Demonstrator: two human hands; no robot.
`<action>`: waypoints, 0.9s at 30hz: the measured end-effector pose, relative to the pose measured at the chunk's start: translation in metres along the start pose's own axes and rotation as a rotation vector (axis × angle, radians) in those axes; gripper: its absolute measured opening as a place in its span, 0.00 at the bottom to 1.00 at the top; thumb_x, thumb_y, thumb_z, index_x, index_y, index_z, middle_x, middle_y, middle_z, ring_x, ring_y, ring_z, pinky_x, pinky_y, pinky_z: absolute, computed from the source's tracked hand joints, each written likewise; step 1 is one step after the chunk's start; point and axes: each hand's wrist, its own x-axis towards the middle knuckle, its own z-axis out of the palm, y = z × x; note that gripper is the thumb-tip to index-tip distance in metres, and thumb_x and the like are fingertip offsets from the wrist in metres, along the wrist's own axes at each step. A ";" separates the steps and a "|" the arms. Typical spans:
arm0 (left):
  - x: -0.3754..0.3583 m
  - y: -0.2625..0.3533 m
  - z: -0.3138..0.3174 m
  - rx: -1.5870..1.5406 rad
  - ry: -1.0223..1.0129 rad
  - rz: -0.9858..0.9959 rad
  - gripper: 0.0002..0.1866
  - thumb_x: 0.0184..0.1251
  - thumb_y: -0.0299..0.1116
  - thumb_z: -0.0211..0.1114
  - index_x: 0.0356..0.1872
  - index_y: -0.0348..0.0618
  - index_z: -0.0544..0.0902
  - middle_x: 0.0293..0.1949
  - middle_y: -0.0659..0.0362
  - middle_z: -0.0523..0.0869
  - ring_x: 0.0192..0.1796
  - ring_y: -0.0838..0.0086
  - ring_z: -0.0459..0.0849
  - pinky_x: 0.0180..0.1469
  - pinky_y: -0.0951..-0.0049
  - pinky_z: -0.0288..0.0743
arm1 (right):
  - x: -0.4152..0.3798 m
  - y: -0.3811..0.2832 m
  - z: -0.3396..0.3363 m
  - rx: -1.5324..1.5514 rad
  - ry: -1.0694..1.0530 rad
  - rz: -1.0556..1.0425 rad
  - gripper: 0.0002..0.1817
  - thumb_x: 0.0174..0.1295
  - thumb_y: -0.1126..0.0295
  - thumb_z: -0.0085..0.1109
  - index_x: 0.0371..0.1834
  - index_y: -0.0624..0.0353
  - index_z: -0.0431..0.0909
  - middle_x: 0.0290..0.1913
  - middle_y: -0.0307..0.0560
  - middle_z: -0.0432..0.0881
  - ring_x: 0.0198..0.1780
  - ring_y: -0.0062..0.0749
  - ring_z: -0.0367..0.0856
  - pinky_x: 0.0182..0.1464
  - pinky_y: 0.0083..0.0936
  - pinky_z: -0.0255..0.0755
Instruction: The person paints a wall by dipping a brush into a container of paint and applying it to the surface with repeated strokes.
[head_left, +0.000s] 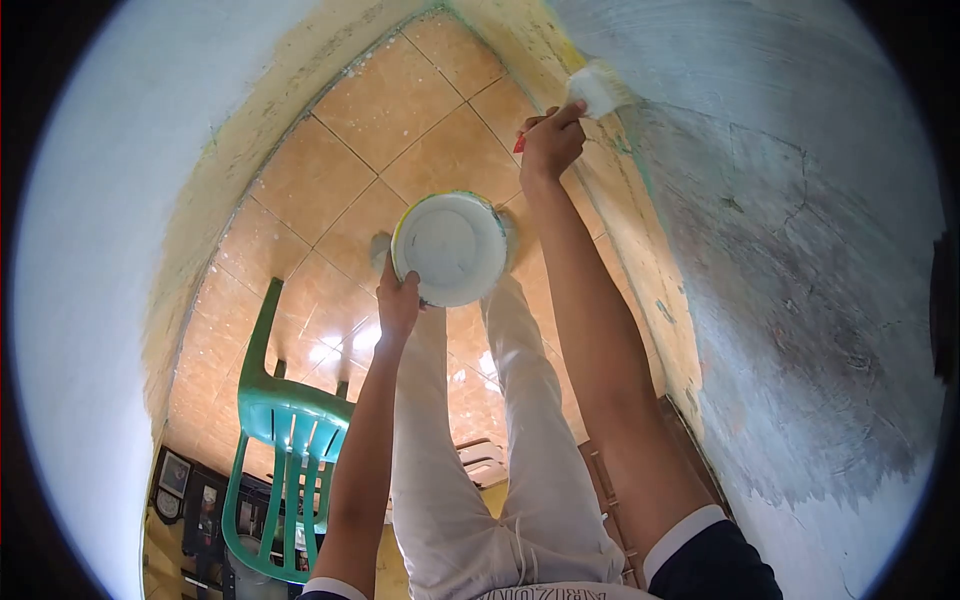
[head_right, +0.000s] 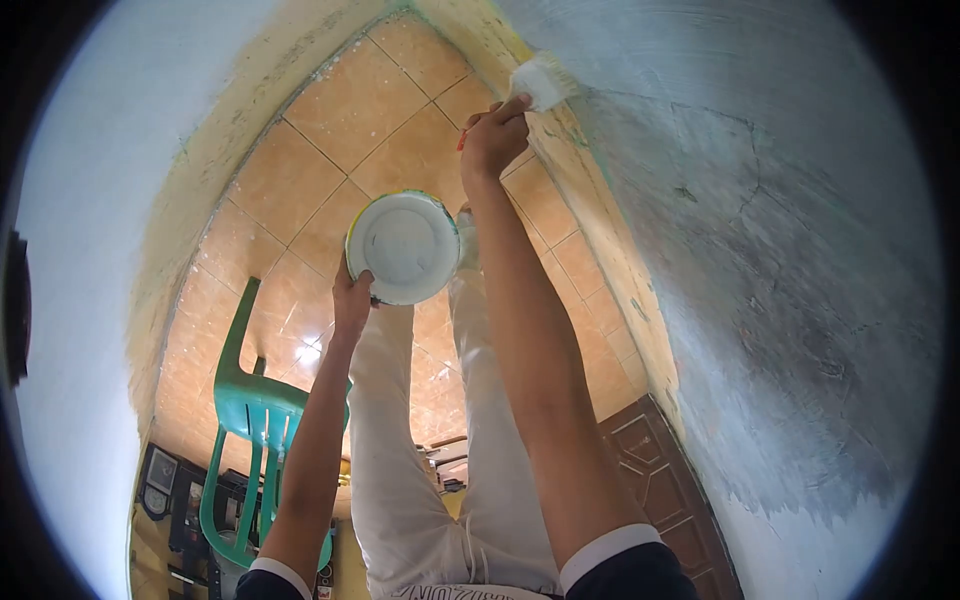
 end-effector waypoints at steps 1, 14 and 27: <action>0.000 -0.003 0.001 0.005 0.010 0.019 0.38 0.66 0.26 0.55 0.81 0.47 0.64 0.48 0.45 0.89 0.33 0.65 0.90 0.25 0.68 0.84 | 0.006 0.011 0.003 -0.022 0.022 0.066 0.32 0.85 0.46 0.29 0.28 0.60 0.66 0.13 0.43 0.70 0.12 0.28 0.67 0.15 0.26 0.65; 0.000 -0.027 -0.003 -0.021 0.020 0.018 0.37 0.67 0.24 0.55 0.80 0.47 0.65 0.50 0.43 0.89 0.32 0.65 0.91 0.23 0.69 0.84 | -0.034 -0.029 -0.002 -0.013 0.042 -0.350 0.34 0.86 0.47 0.30 0.23 0.59 0.65 0.13 0.43 0.71 0.11 0.28 0.67 0.14 0.27 0.63; -0.003 -0.018 0.000 -0.010 0.018 0.041 0.36 0.68 0.24 0.54 0.80 0.44 0.64 0.47 0.43 0.90 0.31 0.64 0.91 0.23 0.69 0.83 | 0.009 -0.019 0.006 0.064 0.063 0.225 0.29 0.85 0.51 0.33 0.35 0.64 0.73 0.20 0.50 0.80 0.16 0.31 0.75 0.18 0.27 0.69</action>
